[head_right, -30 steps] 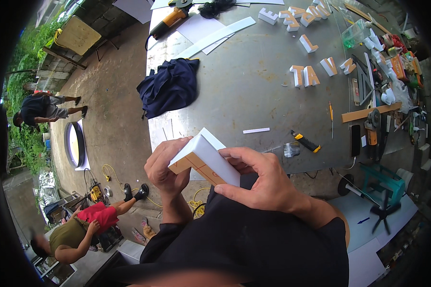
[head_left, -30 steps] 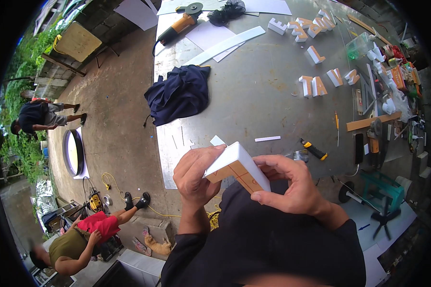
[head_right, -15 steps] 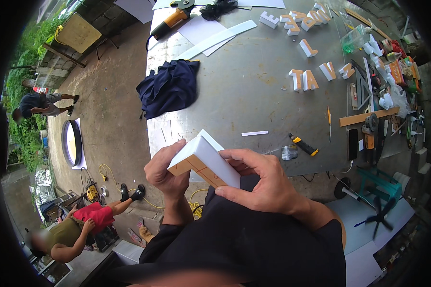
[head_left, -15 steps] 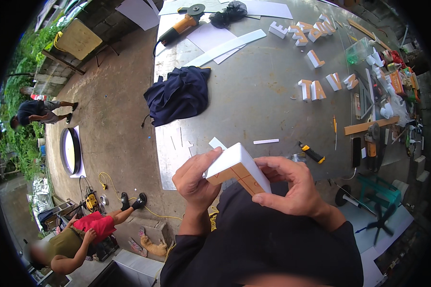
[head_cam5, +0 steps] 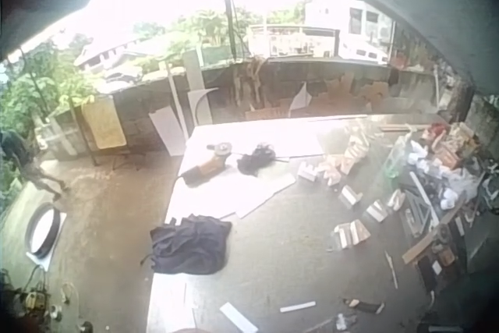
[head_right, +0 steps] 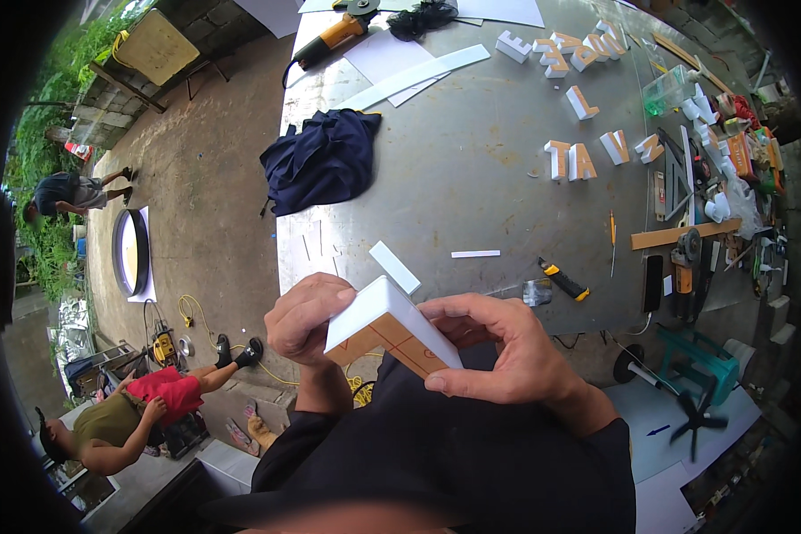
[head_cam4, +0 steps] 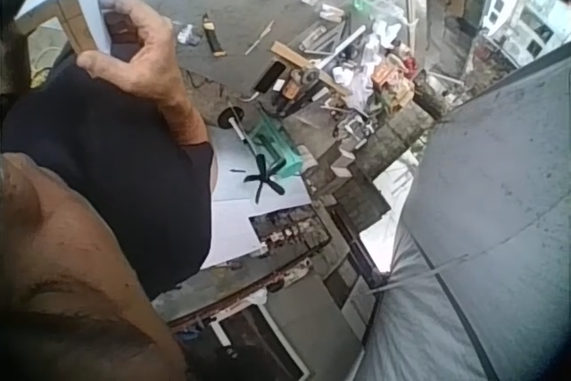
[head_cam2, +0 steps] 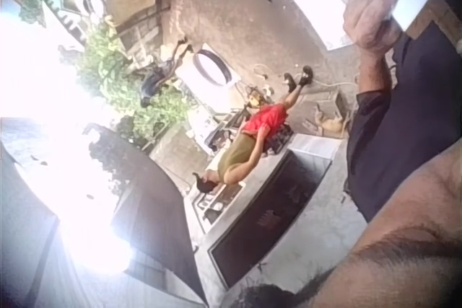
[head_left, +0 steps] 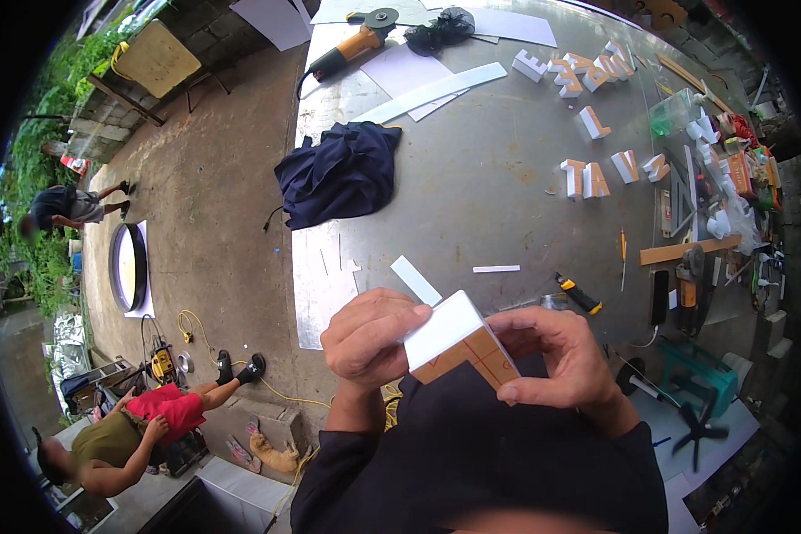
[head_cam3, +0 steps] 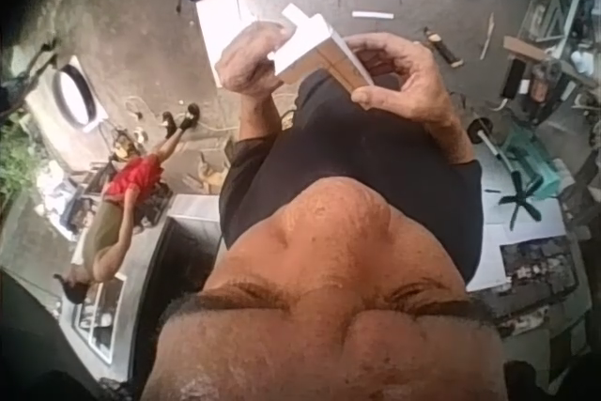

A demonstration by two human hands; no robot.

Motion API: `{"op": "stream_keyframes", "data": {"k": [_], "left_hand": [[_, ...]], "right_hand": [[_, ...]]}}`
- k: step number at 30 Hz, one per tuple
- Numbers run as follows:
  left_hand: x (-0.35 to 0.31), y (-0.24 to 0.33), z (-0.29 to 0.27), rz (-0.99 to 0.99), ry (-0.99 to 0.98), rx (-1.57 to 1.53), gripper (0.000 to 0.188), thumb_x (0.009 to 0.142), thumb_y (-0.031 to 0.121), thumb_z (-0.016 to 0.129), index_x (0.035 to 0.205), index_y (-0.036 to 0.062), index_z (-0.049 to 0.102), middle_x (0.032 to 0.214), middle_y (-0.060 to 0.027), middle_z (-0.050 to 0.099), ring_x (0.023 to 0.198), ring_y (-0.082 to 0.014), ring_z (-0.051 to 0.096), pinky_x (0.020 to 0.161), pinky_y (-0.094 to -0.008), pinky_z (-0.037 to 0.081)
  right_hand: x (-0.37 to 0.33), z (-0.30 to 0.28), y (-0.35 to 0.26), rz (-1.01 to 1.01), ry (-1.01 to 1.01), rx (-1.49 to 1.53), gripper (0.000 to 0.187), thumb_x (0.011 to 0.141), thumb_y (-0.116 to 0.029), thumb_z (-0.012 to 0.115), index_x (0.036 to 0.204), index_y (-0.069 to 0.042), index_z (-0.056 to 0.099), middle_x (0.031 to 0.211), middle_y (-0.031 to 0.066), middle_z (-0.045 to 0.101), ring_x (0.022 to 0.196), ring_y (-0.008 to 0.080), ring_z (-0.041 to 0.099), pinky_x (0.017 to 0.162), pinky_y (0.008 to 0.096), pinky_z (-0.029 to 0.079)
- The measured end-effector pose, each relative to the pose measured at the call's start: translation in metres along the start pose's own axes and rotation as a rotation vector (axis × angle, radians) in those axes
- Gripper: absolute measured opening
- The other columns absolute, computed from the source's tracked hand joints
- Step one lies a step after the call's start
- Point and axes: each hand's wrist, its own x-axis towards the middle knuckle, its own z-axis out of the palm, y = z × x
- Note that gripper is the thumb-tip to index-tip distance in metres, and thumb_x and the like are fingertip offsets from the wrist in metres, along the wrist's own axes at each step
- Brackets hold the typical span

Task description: The person is assembling 3D sign letters by applying white vinyl or foam edges to wooden or board backing.

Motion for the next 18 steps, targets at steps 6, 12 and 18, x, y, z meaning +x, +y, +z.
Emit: {"op": "stream_keyframes", "data": {"k": [6, 12, 18], "left_hand": [[-0.003, 0.001, -0.002, -0.033, -0.028, 0.038, 0.023, 0.072, 0.002, 0.083, 0.092, -0.0025, 0.073, 0.074, -0.0113, 0.071, 0.063, -0.0227, 0.069, 0.063, -0.0328, 0.056], [-0.003, -0.003, 0.008, -0.03, 0.048, -0.113, 0.027, 0.072, 0.007, 0.086, 0.097, 0.005, 0.076, 0.096, -0.0112, 0.075, 0.086, -0.0247, 0.071, 0.075, -0.0358, 0.056], [0.004, 0.001, 0.011, 0.013, 0.026, -0.218, 0.031, 0.073, 0.012, 0.087, 0.101, 0.0059, 0.076, 0.101, -0.0102, 0.075, 0.096, -0.0269, 0.069, 0.081, -0.037, 0.055]], "right_hand": [[-0.001, 0.0, 0.001, 0.011, -0.006, 0.029, 0.063, 0.078, -0.011, 0.087, 0.132, 0.005, 0.059, 0.112, 0.016, 0.072, 0.105, 0.0203, 0.071, 0.096, 0.0338, 0.055], [-0.002, -0.007, 0.008, 0.15, -0.115, 0.38, 0.064, 0.078, -0.011, 0.085, 0.133, 0.007, 0.057, 0.11, 0.017, 0.072, 0.101, 0.0231, 0.072, 0.093, 0.0362, 0.056], [0.002, -0.01, 0.027, 0.178, -0.23, 0.642, 0.076, 0.074, -0.031, 0.086, 0.129, 0.011, 0.055, 0.106, 0.0246, 0.07, 0.093, 0.0292, 0.074, 0.085, 0.0403, 0.06]]}}
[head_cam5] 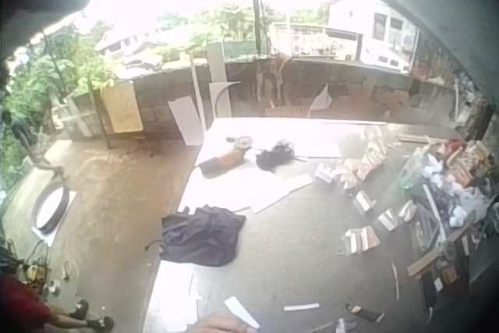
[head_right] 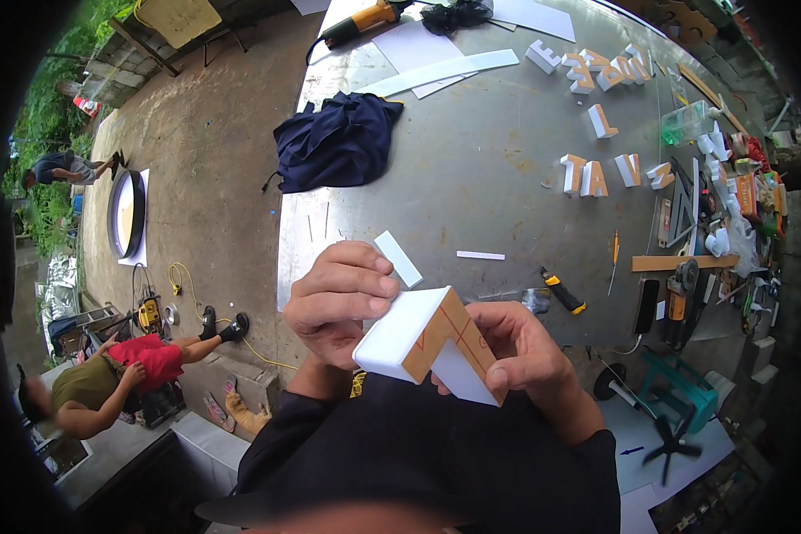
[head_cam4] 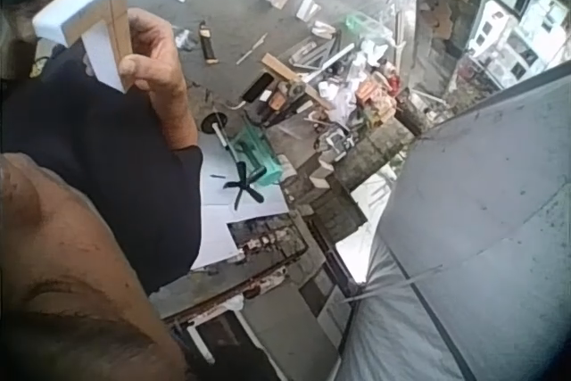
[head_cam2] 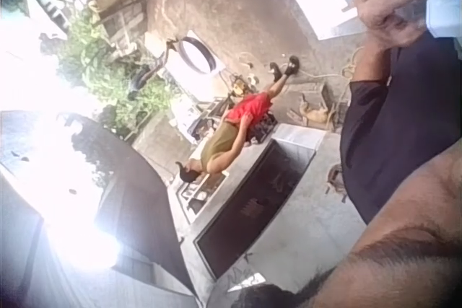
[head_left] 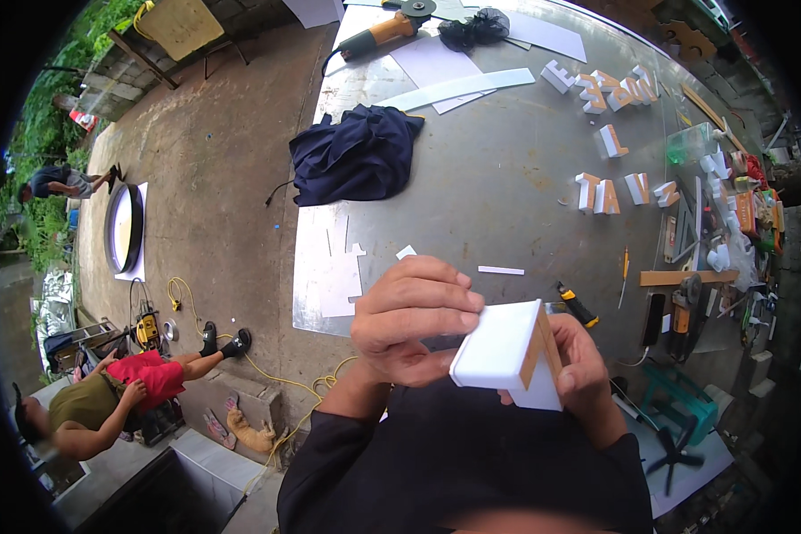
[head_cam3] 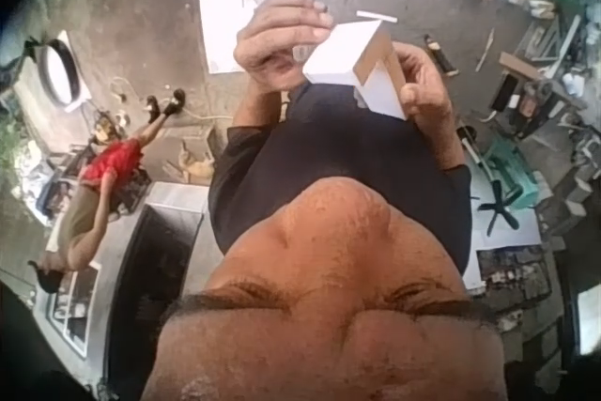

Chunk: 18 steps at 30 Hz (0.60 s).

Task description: The person is assembling 3D sign letters by applying white vinyl or foam edges to wooden or board backing.

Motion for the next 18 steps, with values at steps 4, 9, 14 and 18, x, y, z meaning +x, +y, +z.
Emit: {"op": "stream_keyframes", "data": {"k": [4, 9, 14, 18], "left_hand": [[0.003, 0.001, 0.004, -0.013, -0.019, -0.003, 0.028, 0.076, 0.012, 0.085, 0.101, 0.0045, 0.075, 0.101, -0.0118, 0.075, 0.093, -0.0272, 0.07, 0.079, -0.0379, 0.054], [0.003, 0.006, 0.003, 0.03, -0.035, 0.111, 0.026, 0.077, 0.008, 0.084, 0.101, 0.0042, 0.073, 0.1, -0.0124, 0.075, 0.091, -0.0258, 0.072, 0.08, -0.0382, 0.053], [0.01, 0.016, 0.001, 0.021, -0.079, 0.312, 0.026, 0.074, 0.006, 0.083, 0.099, 0.0058, 0.075, 0.092, -0.0092, 0.078, 0.088, -0.0228, 0.075, 0.082, -0.0364, 0.053], [0.014, 0.02, -0.001, -0.003, -0.099, 0.33, 0.026, 0.072, 0.004, 0.081, 0.097, 0.006, 0.075, 0.09, -0.0081, 0.078, 0.085, -0.0217, 0.075, 0.083, -0.0369, 0.052]], "right_hand": [[0.005, -0.012, 0.011, 0.001, 0.005, 0.047, 0.078, 0.074, -0.035, 0.085, 0.128, 0.012, 0.055, 0.105, 0.0268, 0.07, 0.09, 0.032, 0.074, 0.081, 0.0437, 0.062], [0.007, -0.017, 0.018, -0.058, -0.05, 0.182, 0.074, 0.076, -0.031, 0.086, 0.128, 0.011, 0.054, 0.105, 0.0287, 0.069, 0.091, 0.0347, 0.074, 0.084, 0.0463, 0.062], [0.008, -0.024, 0.019, -0.073, -0.054, 0.194, 0.074, 0.076, -0.031, 0.086, 0.129, 0.01, 0.054, 0.106, 0.0287, 0.069, 0.092, 0.0351, 0.074, 0.083, 0.0469, 0.062], [0.007, -0.015, 0.016, -0.071, 0.0, 0.207, 0.076, 0.075, -0.031, 0.087, 0.13, 0.009, 0.053, 0.107, 0.0284, 0.069, 0.092, 0.0357, 0.074, 0.081, 0.0476, 0.062]]}}
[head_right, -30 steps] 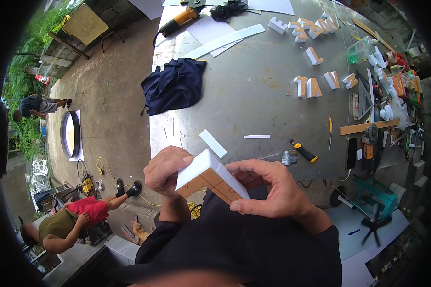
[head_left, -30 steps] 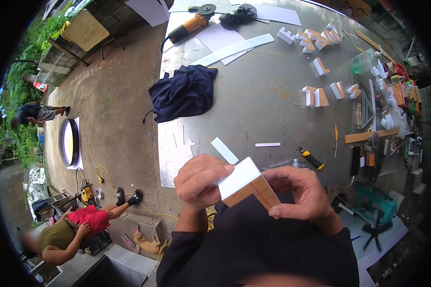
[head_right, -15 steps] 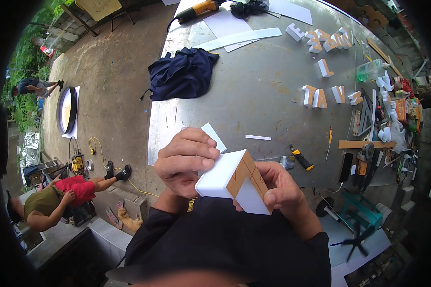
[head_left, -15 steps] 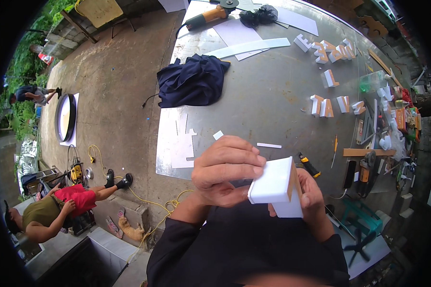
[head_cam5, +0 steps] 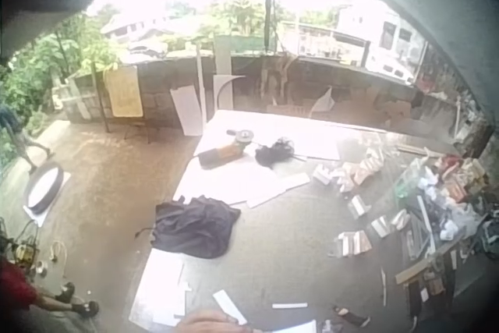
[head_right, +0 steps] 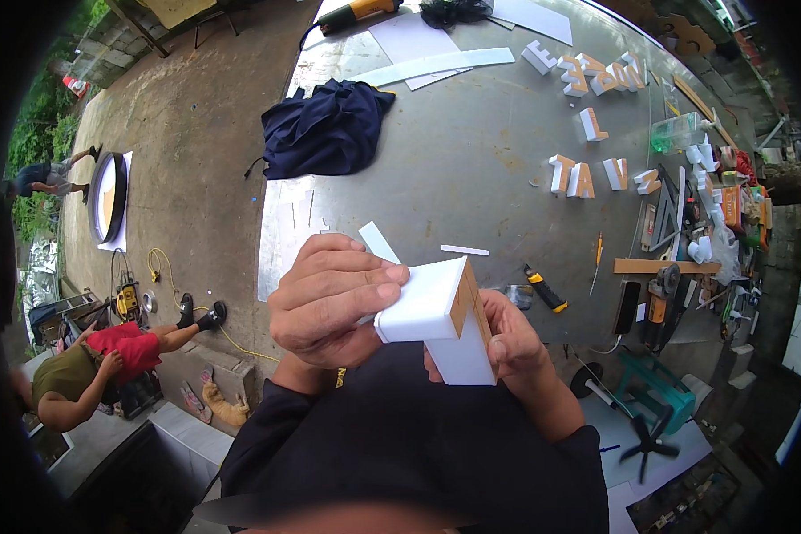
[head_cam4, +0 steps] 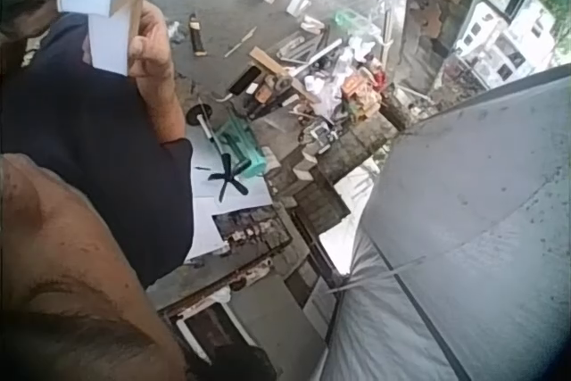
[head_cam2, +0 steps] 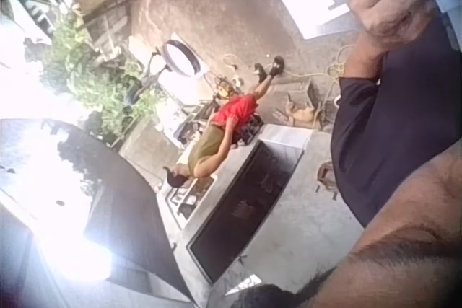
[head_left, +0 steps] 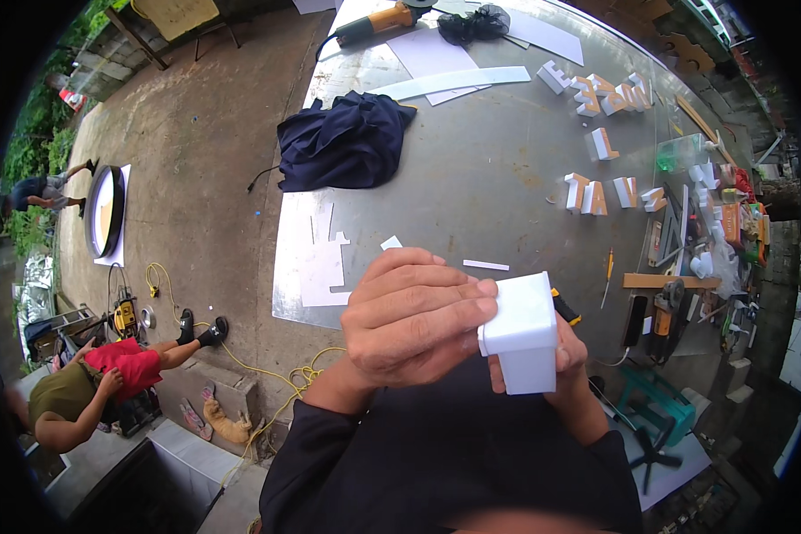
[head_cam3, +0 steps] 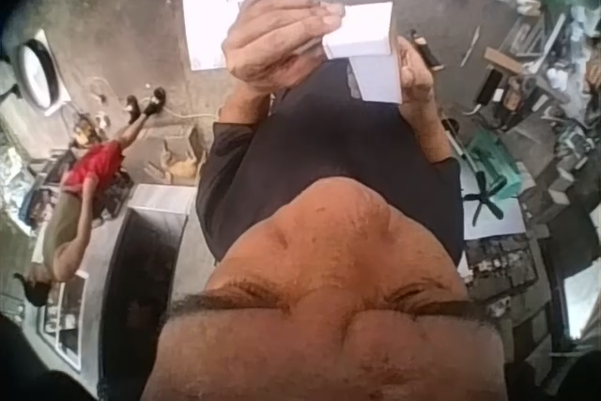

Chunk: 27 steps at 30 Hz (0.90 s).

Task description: The person is assembling 3D sign letters by applying white vinyl or foam edges to wooden or board backing.

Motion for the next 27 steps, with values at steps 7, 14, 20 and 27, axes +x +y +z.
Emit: {"op": "stream_keyframes", "data": {"k": [7, 14, 20, 27], "left_hand": [[0.003, 0.005, 0.006, -0.117, 0.03, -0.163, 0.036, 0.072, 0.014, 0.088, 0.105, 0.0068, 0.074, 0.095, -0.0064, 0.077, 0.088, -0.0204, 0.073, 0.082, -0.0359, 0.051], [-0.003, -0.008, 0.006, -0.061, 0.085, -0.236, 0.049, 0.069, 0.015, 0.091, 0.111, 0.0003, 0.071, 0.098, -0.0106, 0.075, 0.089, -0.0252, 0.069, 0.081, -0.0357, 0.051], [-0.02, -0.001, -0.005, -0.35, -0.006, -0.427, 0.067, 0.061, 0.027, 0.097, 0.114, -0.0033, 0.069, 0.11, -0.0153, 0.072, 0.098, -0.0271, 0.066, 0.086, -0.038, 0.05], [-0.024, 0.004, -0.02, -0.475, -0.046, -0.493, 0.105, 0.049, 0.061, 0.095, 0.123, -0.0073, 0.065, 0.112, -0.018, 0.071, 0.103, -0.0295, 0.066, 0.093, -0.0399, 0.048]], "right_hand": [[-0.002, -0.002, 0.007, -0.023, -0.033, 0.079, 0.078, 0.073, -0.031, 0.088, 0.131, 0.007, 0.053, 0.107, 0.0284, 0.068, 0.091, 0.0378, 0.073, 0.08, 0.0487, 0.062], [0.001, -0.003, 0.005, -0.008, -0.067, 0.016, 0.077, 0.072, -0.033, 0.089, 0.129, 0.007, 0.055, 0.104, 0.027, 0.069, 0.09, 0.0366, 0.073, 0.08, 0.0476, 0.061], [0.004, 0.006, -0.007, -0.175, 0.054, -0.412, 0.077, 0.073, -0.024, 0.089, 0.134, 0.008, 0.054, 0.111, 0.0203, 0.071, 0.095, 0.0285, 0.074, 0.085, 0.0415, 0.06], [0.002, 0.034, -0.036, -0.42, 0.115, -1.31, 0.061, 0.068, -0.014, 0.088, 0.121, 0.005, 0.066, 0.109, 0.0182, 0.073, 0.094, 0.0249, 0.074, 0.083, 0.0352, 0.059]]}}
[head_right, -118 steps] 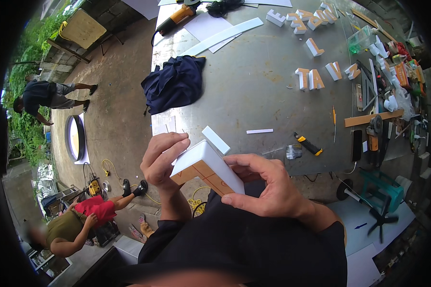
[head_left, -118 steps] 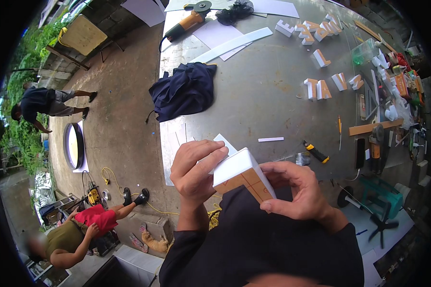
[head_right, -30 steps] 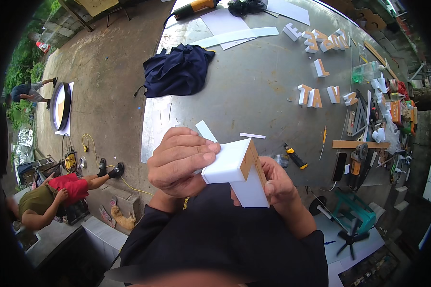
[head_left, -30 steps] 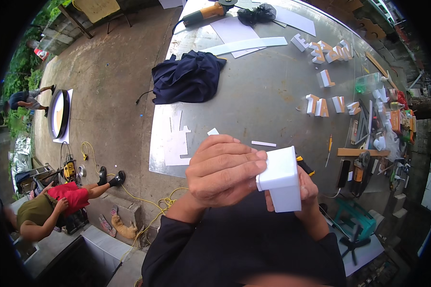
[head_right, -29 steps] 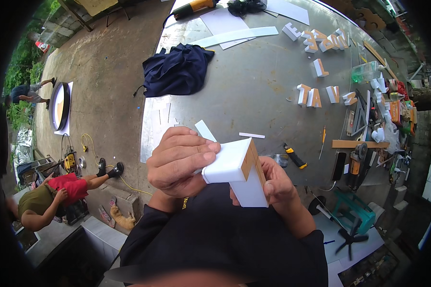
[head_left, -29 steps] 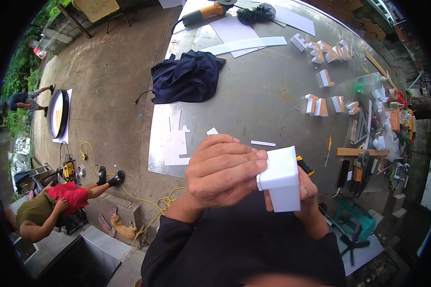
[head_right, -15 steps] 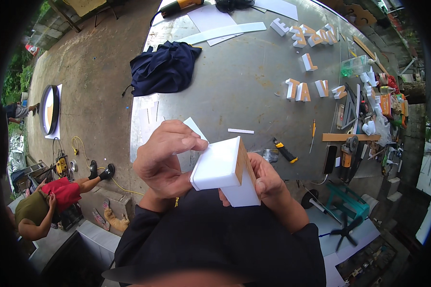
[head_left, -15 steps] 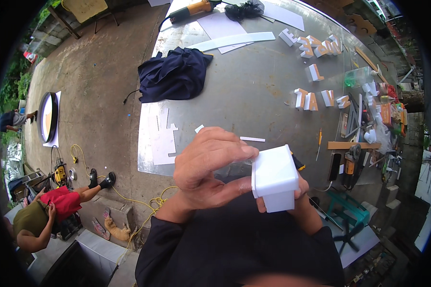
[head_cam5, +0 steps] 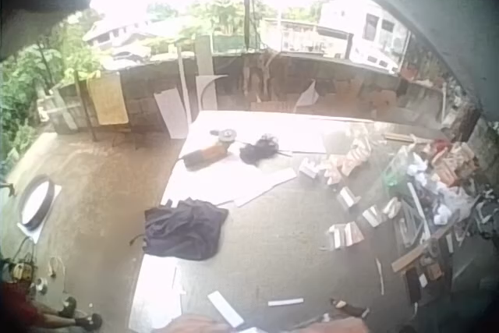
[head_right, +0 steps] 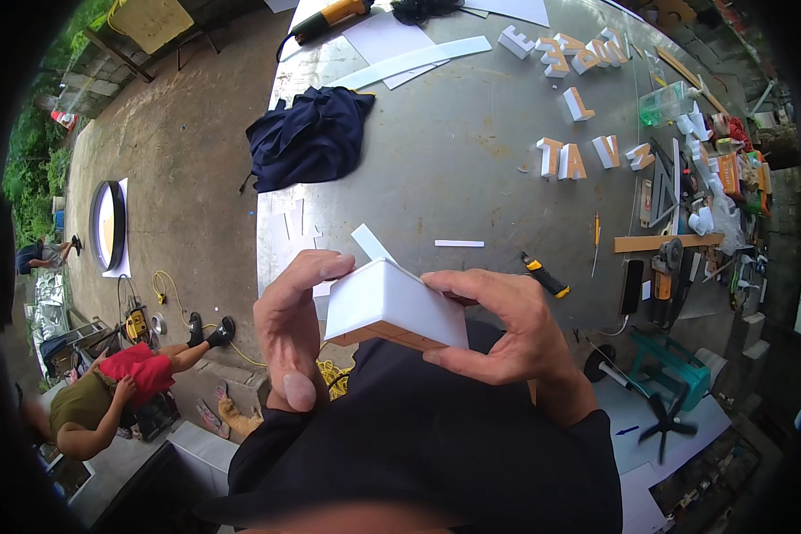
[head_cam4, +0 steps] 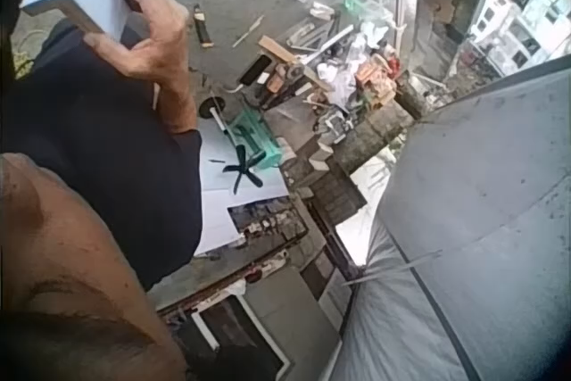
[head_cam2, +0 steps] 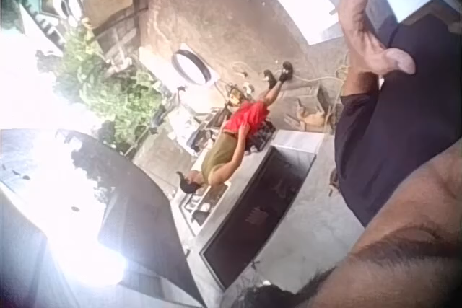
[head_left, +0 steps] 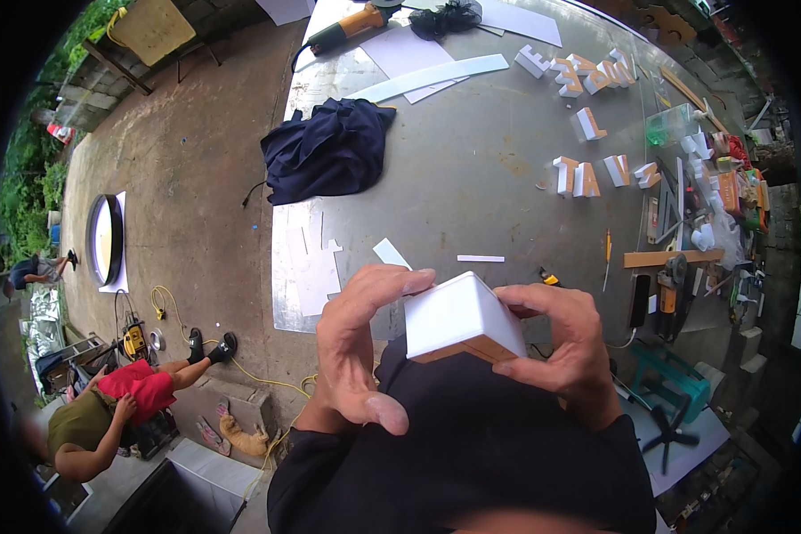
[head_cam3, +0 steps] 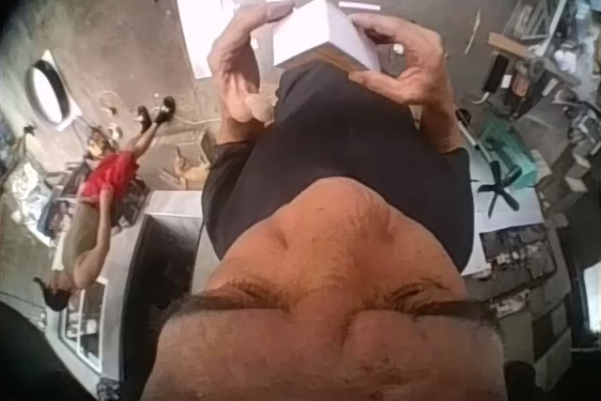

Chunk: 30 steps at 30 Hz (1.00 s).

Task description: The person is assembling 3D sign letters by applying white vinyl or foam edges to wooden or board backing.

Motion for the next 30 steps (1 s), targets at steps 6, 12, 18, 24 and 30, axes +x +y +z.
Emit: {"op": "stream_keyframes", "data": {"k": [6, 12, 18, 24, 30], "left_hand": [[0.007, 0.011, 0.011, 0.07, -0.014, 0.319, 0.076, 0.065, 0.044, 0.093, 0.123, -0.0016, 0.071, 0.106, -0.0183, 0.07, 0.095, -0.0256, 0.069, 0.079, -0.0344, 0.054], [0.002, -0.006, 0.016, 0.103, 0.055, 0.19, 0.066, 0.075, 0.035, 0.089, 0.126, -0.0018, 0.07, 0.106, -0.0171, 0.068, 0.092, -0.0229, 0.066, 0.077, -0.0317, 0.052], [-0.001, -0.023, 0.014, 0.093, 0.077, 0.078, 0.061, 0.079, 0.031, 0.085, 0.126, -0.0037, 0.069, 0.109, -0.0177, 0.066, 0.094, -0.0221, 0.063, 0.079, -0.0312, 0.05], [-0.002, -0.027, 0.021, -0.075, 0.142, -0.105, 0.06, 0.078, 0.03, 0.084, 0.125, -0.004, 0.068, 0.107, -0.0161, 0.065, 0.096, -0.0219, 0.061, 0.083, -0.0321, 0.047], [0.005, -0.031, 0.003, -0.224, -0.084, -0.026, 0.064, 0.072, 0.034, 0.086, 0.119, -0.0041, 0.066, 0.104, -0.014, 0.065, 0.097, -0.0216, 0.062, 0.087, -0.0334, 0.046]], "right_hand": [[0.006, -0.003, -0.016, -0.141, 0.014, -0.335, 0.061, 0.066, -0.015, 0.089, 0.119, 0.003, 0.067, 0.104, 0.019, 0.074, 0.09, 0.0298, 0.074, 0.078, 0.0357, 0.058], [0.008, 0.0, -0.029, -0.151, 0.037, -0.394, 0.058, 0.068, -0.015, 0.089, 0.118, 0.003, 0.067, 0.103, 0.0193, 0.073, 0.088, 0.031, 0.074, 0.076, 0.0366, 0.059], [0.009, 0.004, -0.029, -0.162, 0.05, -0.458, 0.059, 0.069, -0.014, 0.088, 0.12, 0.003, 0.065, 0.101, 0.0194, 0.073, 0.082, 0.031, 0.073, 0.071, 0.0373, 0.059], [0.013, 0.003, -0.027, -0.063, 0.024, -0.419, 0.055, 0.07, -0.015, 0.086, 0.119, 0.001, 0.065, 0.095, 0.0173, 0.072, 0.076, 0.0311, 0.071, 0.068, 0.0375, 0.057], [0.019, -0.002, -0.018, -0.002, -0.081, -0.438, 0.05, 0.073, -0.021, 0.083, 0.117, -0.002, 0.066, 0.085, 0.0149, 0.067, 0.072, 0.033, 0.068, 0.065, 0.0396, 0.054]]}}
